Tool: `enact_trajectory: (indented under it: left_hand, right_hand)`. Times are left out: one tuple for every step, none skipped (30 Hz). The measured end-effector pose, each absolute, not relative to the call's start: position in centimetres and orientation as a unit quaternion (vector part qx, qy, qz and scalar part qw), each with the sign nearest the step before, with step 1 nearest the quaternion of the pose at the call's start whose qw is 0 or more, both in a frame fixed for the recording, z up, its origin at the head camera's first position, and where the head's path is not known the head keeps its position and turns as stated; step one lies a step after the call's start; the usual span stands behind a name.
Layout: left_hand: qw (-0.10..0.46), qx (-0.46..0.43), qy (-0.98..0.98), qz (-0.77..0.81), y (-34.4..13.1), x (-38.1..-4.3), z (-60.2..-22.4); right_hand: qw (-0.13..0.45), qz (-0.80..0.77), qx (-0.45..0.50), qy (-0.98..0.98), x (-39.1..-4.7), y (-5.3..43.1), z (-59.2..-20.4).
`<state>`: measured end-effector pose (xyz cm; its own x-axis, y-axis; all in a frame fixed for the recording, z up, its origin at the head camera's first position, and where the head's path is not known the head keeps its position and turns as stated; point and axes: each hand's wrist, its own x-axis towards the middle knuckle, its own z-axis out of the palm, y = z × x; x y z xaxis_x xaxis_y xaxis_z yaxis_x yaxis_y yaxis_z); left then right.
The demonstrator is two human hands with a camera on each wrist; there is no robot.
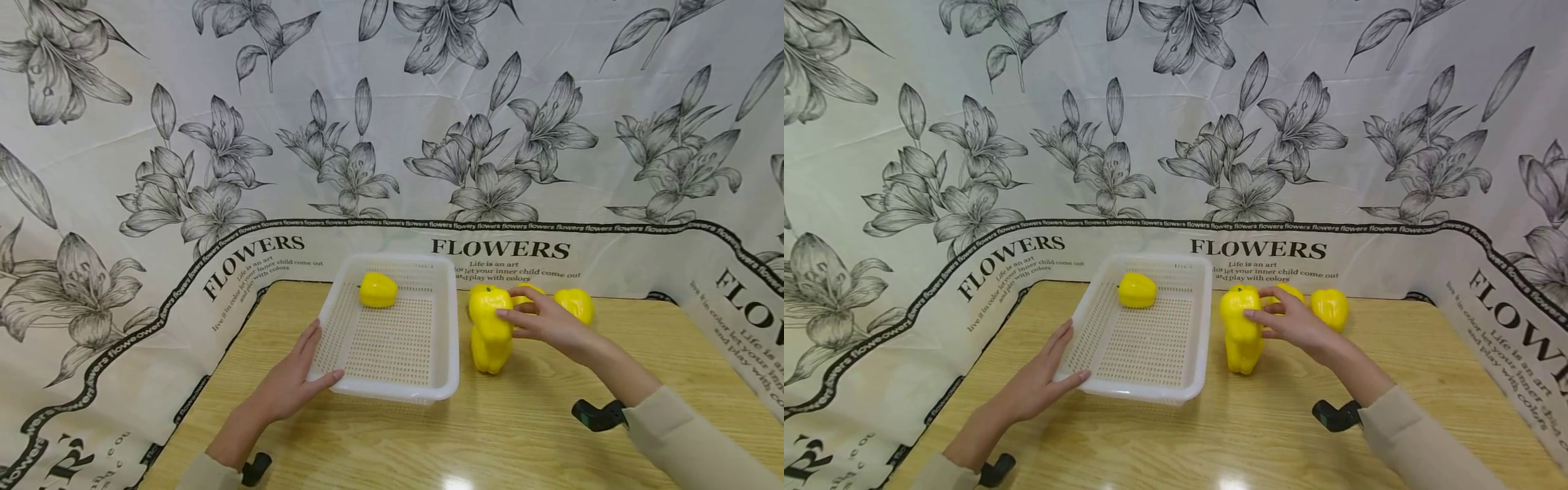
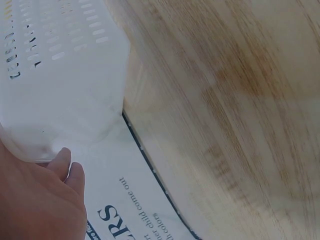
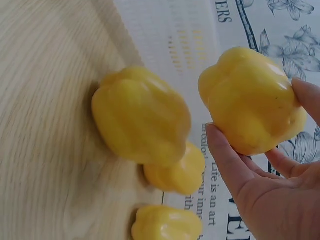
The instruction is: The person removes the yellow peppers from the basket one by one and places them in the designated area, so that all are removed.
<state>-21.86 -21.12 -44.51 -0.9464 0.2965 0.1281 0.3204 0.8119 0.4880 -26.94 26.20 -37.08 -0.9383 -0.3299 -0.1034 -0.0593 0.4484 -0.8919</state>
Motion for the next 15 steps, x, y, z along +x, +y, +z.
enact_trajectory:
  left_hand:
    - [0.023, -0.162, -0.952, -0.260, -21.1, -21.9, -44.5]
    - [0.023, -0.162, -0.952, -0.259, -21.1, -21.9, -44.5]
    - [0.023, -0.162, -0.952, -0.258, -21.1, -21.9, -44.5]
    - [0.024, -0.163, -0.952, -0.258, -21.2, -21.9, -44.6]
    - [0.024, -0.163, -0.952, -0.257, -21.2, -21.9, -44.6]
    - [0.023, -0.163, -0.953, -0.256, -21.2, -22.0, -44.7]
    - [0.023, -0.163, -0.953, -0.255, -21.2, -22.0, -44.7]
    - [0.022, -0.162, -0.953, -0.254, -21.2, -22.0, -44.7]
    - [0.022, -0.162, -0.954, -0.253, -21.2, -22.0, -44.7]
    - [0.021, -0.162, -0.954, -0.252, -21.2, -22.0, -44.7]
    - [0.021, -0.162, -0.954, -0.252, -21.2, -22.0, -44.7]
    - [0.022, -0.162, -0.954, -0.252, -21.2, -22.0, -44.7]
    - [0.021, -0.162, -0.954, -0.252, -21.2, -22.0, -44.7]
    - [0.021, -0.161, -0.954, -0.251, -21.2, -22.0, -44.7]
    - [0.022, -0.162, -0.954, -0.251, -21.2, -22.0, -44.7]
  right_hand:
    - [0.133, -0.510, -0.113, 0.842, -26.9, 26.5, -37.1]
    - [0.134, -0.508, -0.111, 0.843, -26.9, 26.8, -37.2]
    - [0.134, -0.507, -0.107, 0.845, -26.8, 27.1, -37.3]
    - [0.135, -0.505, -0.104, 0.846, -26.8, 27.4, -37.4]
    - [0.136, -0.503, -0.102, 0.847, -26.8, 27.7, -37.5]
    - [0.138, -0.501, -0.099, 0.849, -26.8, 28.1, -37.5]
    - [0.140, -0.499, -0.096, 0.850, -26.7, 28.5, -37.6]
    - [0.142, -0.496, -0.094, 0.851, -26.7, 28.9, -37.7]
    - [0.143, -0.493, -0.092, 0.853, -26.7, 29.3, -37.8]
    - [0.144, -0.490, -0.092, 0.855, -26.7, 29.7, -37.9]
    - [0.146, -0.488, -0.090, 0.856, -26.7, 30.0, -38.0]
    - [0.147, -0.486, -0.088, 0.857, -26.7, 30.4, -38.1]
    - [0.149, -0.485, -0.086, 0.857, -26.7, 30.7, -38.2]
    - [0.150, -0.484, -0.085, 0.858, -26.7, 31.0, -38.3]
    - [0.151, -0.484, -0.082, 0.858, -26.7, 31.2, -38.4]
